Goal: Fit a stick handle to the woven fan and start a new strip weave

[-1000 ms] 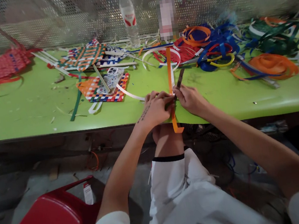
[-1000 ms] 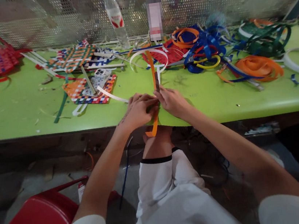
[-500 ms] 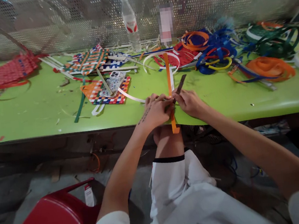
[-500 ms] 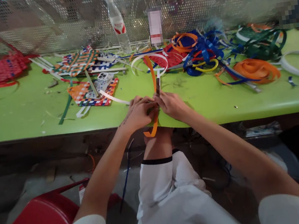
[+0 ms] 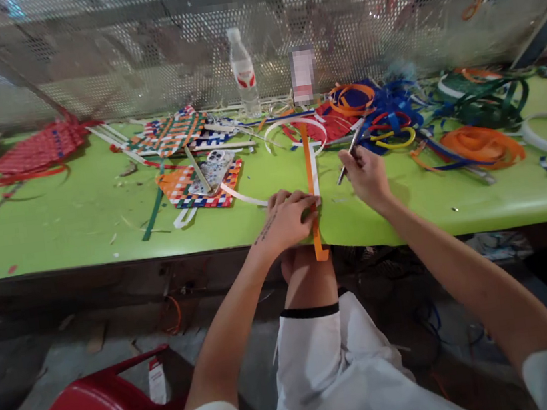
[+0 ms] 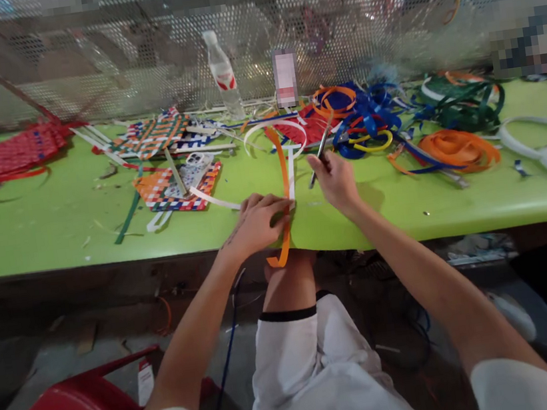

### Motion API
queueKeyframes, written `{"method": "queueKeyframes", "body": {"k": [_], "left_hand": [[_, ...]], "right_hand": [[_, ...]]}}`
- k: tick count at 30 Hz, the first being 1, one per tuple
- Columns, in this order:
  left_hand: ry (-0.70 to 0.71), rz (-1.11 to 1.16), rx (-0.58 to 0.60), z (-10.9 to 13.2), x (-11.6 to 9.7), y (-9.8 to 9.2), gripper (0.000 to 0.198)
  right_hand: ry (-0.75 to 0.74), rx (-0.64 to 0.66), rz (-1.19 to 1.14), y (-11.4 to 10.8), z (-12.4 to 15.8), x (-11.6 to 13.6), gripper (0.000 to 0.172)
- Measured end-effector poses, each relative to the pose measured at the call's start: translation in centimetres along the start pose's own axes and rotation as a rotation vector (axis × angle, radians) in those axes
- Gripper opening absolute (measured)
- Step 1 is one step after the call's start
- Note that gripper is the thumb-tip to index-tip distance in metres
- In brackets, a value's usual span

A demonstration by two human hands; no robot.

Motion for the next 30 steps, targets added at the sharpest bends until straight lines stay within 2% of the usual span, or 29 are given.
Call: {"method": "queueKeyframes", "body": {"k": [4, 5, 7, 9, 10, 12, 13, 14, 17, 19, 22, 26, 30], "left_hand": [[-0.012, -0.014, 0.022, 0.1, -0.1, -0.1, 0.041], [-0.022, -0.015, 0.025, 0.1, -0.1, -0.1, 0.041], [-0.036, -0.001, 0.024, 0.2, -0.2, -0.2, 0.039], [-0.047, 0.024, 0.016, 0.2, -0.3, -0.3, 0.035], [-0.055, 0.034, 0.012, 0.3, -0.4, -0.4, 0.034], [-0.075, 0.046, 0.009, 0.4, -0.5, -0.5, 0.031], [-0.087, 0.048, 0.005, 0.5, -0.6, -0.6, 0.029], [-0.095, 0.049, 0.003, 0.6, -0.6, -0.6, 0.028], [-0.100, 0.061, -0.002, 0.7, -0.9, -0.7, 0.025], [-0.109, 0.072, -0.002, 0.8, -0.9, -0.7, 0.022], [-0.136, 0.088, -0.010, 1.0, -0.7, -0.8, 0.019], [-0.153, 0.122, -0.021, 1.1, -0.6, -0.7, 0.020], [-0.178, 0.120, -0.026, 1.2, -0.4, -0.6, 0.018]], "right_hand": [[0.097, 0.096, 0.319, -2.8, -5.7, -3.1, 0.063], [0.096, 0.064, 0.379, -3.6, -6.8, -3.3, 0.059], [0.050, 0.004, 0.453, -4.4, -8.3, -2.4, 0.054], [-0.086, 0.110, 0.404, -3.6, -8.9, -0.3, 0.052], [-0.175, 0.241, 0.333, -2.4, -8.7, 1.0, 0.052], [-0.327, 0.595, 0.162, 0.4, -7.4, 3.2, 0.050], [-0.376, 0.717, 0.086, 1.4, -6.4, 4.0, 0.048], [-0.415, 0.759, 0.018, 2.0, -5.6, 4.5, 0.046], [-0.514, 0.734, -0.156, 2.8, -3.3, 4.5, 0.039], [-0.524, 0.797, -0.185, 3.6, -1.8, 3.6, 0.031], [-0.398, 0.855, -0.092, 4.6, -0.9, 2.1, 0.022], [-0.199, 0.895, -0.004, 5.1, -0.8, 1.5, 0.023], [-0.177, 0.932, -0.016, 5.1, -0.8, 1.9, 0.024]]}}
Point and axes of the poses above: each hand's wrist, its own z-axis away from the middle knuckle, its own y-axis out of the palm, x = y × z, the point moved 6 cm from there along -z, towards the middle knuckle, and after that the axes turned 11 degrees about x, right-handed, at the moved point
